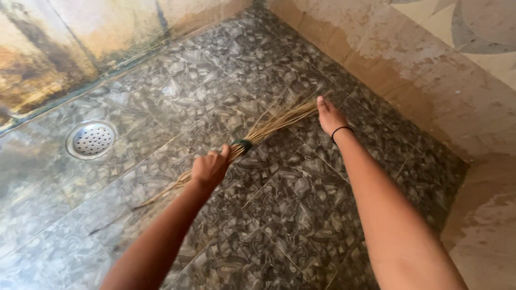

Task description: The person sweeps a tiled bathroom floor using a traditional straw broom. They move a blue basin to access the area, sweep water and debris toward the drain, and pour water from the basin onto the floor to aid cleaning.

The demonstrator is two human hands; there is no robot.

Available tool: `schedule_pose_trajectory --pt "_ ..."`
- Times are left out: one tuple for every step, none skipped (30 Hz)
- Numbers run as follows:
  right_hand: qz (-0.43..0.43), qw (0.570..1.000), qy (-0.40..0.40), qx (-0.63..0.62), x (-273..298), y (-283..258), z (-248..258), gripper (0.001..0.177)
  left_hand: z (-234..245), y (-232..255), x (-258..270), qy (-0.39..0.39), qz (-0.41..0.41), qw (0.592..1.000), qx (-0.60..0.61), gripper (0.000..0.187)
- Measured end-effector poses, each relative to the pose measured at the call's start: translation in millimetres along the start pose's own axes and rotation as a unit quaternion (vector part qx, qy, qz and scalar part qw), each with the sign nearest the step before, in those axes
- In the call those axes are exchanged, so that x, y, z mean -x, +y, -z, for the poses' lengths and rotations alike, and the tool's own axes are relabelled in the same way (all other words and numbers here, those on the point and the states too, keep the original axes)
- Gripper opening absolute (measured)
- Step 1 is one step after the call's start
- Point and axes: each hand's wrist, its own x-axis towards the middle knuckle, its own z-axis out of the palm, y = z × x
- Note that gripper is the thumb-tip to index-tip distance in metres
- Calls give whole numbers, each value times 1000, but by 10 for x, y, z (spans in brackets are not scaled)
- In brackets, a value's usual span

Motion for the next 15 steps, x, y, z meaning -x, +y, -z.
schedule_pose_trajectory --pt "-13 999 -5 51 64 -49 21 77 -171 19 -49 -10 11 1000 12 45" --pt "-26 994 -11 103 136 -70 61 76 -370 -53 -73 12 40 999 4 37" --pt "-38 987 -16 155 210 -88 68 76 -558 -230 -81 34 70 997 -3 30" --pt "-18 979 -10 201 271 -98 66 75 -704 -461 -87 59 98 993 -12 23" --pt "3 969 -4 246 324 -70 90 75 -802 -722 -71 48 152 987 14 24" --pt "21 957 5 290 366 -13 121 74 -848 -954 -68 40 201 978 40 26" --pt "32 948 9 316 387 32 123 74 -857 -1169 -37 53 219 974 31 25" --pt "44 939 14 341 394 64 111 75 -838 -1320 -17 66 238 969 21 25" --pt "55 929 18 365 403 103 105 75 -811 -1369 -36 80 238 967 43 24" --pt "59 925 12 375 400 134 109 75 -764 -1410 -71 97 239 964 67 24" --pt "63 921 5 384 405 167 111 75 -713 -1432 -93 114 240 960 90 24" --pt "70 917 -2 392 397 168 95 75 -675 -1358 -122 130 202 966 95 31" --pt "69 918 -6 390 392 184 107 75 -641 -1145 -184 147 164 971 99 41" --pt "69 920 -10 386 384 199 113 76 -585 -826 -270 121 173 970 124 22" --pt "70 921 -15 383 367 205 105 76 -442 -557 -400 62 166 976 124 29"
